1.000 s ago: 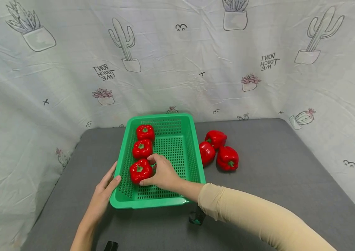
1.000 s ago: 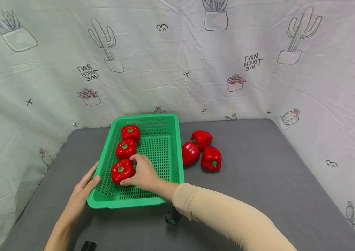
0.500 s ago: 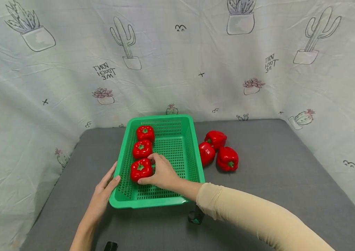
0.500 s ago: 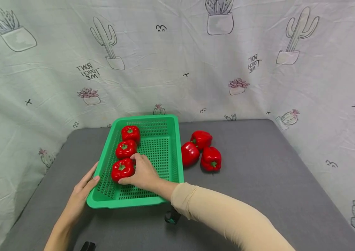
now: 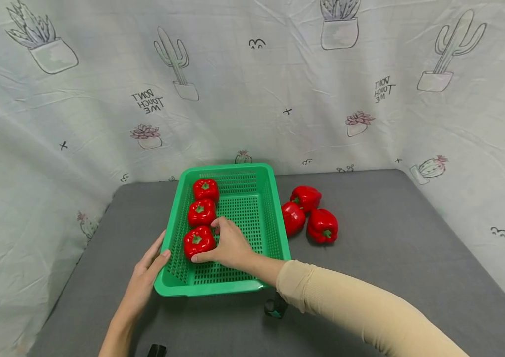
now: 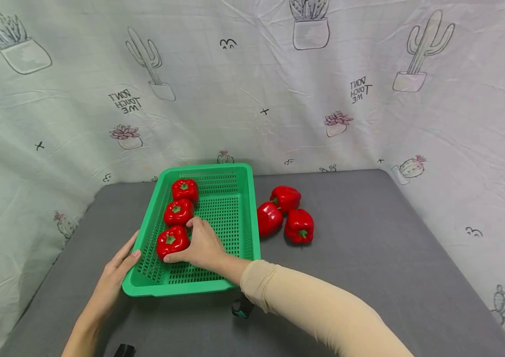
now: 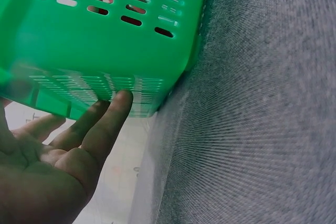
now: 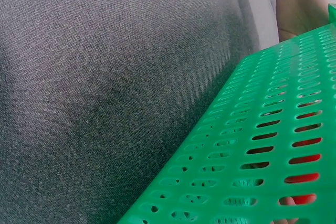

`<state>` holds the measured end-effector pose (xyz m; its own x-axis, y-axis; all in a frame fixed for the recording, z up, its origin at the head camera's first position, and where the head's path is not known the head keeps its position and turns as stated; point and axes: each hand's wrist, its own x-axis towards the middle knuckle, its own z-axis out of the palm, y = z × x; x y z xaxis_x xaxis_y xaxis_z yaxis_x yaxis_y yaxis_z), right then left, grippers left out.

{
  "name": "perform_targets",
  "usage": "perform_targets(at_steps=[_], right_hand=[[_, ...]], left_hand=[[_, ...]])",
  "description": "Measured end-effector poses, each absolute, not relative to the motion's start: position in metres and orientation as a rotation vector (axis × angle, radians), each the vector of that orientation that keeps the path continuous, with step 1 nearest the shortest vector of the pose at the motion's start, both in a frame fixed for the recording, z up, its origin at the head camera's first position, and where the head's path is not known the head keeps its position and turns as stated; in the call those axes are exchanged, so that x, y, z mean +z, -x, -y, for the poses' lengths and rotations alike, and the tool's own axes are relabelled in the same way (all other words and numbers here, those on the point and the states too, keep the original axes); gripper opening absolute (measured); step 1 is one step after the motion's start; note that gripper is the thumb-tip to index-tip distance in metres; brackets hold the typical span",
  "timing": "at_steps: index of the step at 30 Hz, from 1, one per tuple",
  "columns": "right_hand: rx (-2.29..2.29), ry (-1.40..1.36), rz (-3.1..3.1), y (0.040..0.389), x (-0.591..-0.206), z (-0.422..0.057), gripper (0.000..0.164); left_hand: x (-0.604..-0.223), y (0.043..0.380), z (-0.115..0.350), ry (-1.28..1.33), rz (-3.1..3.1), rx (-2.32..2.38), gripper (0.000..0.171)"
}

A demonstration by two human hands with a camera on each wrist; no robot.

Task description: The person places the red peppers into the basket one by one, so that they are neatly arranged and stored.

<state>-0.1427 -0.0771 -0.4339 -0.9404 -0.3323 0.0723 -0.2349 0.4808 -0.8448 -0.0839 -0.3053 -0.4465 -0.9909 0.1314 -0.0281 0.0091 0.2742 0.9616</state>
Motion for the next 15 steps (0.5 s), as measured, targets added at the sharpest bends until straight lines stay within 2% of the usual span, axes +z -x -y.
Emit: perform_targets(at_steps=[15], right_hand=[[-1.462, 0.493, -2.623, 0.1415, -0.4321, 0.0776, 0.077]], left_hand=[[-0.4447, 0.0836, 0.3062, -0.162, -2.415, 1.841, 0.055]])
